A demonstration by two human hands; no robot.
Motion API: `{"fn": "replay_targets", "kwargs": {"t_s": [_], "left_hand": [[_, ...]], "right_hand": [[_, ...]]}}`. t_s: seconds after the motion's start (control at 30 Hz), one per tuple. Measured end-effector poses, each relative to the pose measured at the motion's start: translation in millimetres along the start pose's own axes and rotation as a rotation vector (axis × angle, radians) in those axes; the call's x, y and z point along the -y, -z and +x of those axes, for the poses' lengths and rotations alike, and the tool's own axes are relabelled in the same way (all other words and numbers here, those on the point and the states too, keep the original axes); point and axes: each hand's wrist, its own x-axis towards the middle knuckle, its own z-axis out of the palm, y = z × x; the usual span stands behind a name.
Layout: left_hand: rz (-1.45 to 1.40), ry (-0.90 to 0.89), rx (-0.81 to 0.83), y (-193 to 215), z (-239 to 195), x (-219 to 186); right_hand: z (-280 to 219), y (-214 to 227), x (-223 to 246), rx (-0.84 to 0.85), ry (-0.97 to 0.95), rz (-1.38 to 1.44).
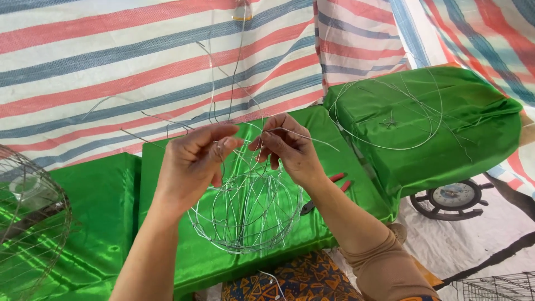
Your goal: The person is manually twisting and bending metal wires to create a decorative or functional wire structure, likely a cage or lantern frame.
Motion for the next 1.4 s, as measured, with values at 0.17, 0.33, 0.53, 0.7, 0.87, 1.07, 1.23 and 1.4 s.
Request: {"fn": "replay_targets", "kwargs": {"t_s": [0.17, 0.33, 0.53, 0.7, 0.87, 1.07, 1.23, 1.4], "left_hand": [[0.066, 0.078, 0.166, -2.4, 8.3, -9.5], [0.093, 0.114, 0.218, -2.2, 12.5, 0.2], [0.083, 0.075, 0.166, -2.1, 21.2, 13.5], [-0.145, 0.061, 0.239, 9.5, 27.3, 4.7], [-0.196, -0.044, 0.078, 20.4, 8.4, 16.0], [-0.188, -0.139, -0.072, 9.8, -17.7, 39.6], [-0.157, -0.366, -0.586, -29.8, -55.3, 72.4], [0.717, -0.817, -0.789, -55.8, -76.2, 107.5]], "right_hand": [[-5.8, -6.1, -0.4, 0.059, 0.009, -0.043], [-5.5, -9.1, -2.4, 0.081, 0.007, -0.080], [-4.6, -12.4, 7.8, 0.126, 0.084, -0.194], [-4.1, -9.4, 4.9, 0.201, 0.047, -0.052], [6.1, 3.1, 1.9, 0.262, 0.026, 0.089], [17.2, 9.4, -10.3, 0.338, -0.036, 0.306], [25.3, -0.3, 26.6, 0.518, -0.002, 0.364], [13.1, -5.6, 44.3, 0.361, -0.087, 0.147]]}}
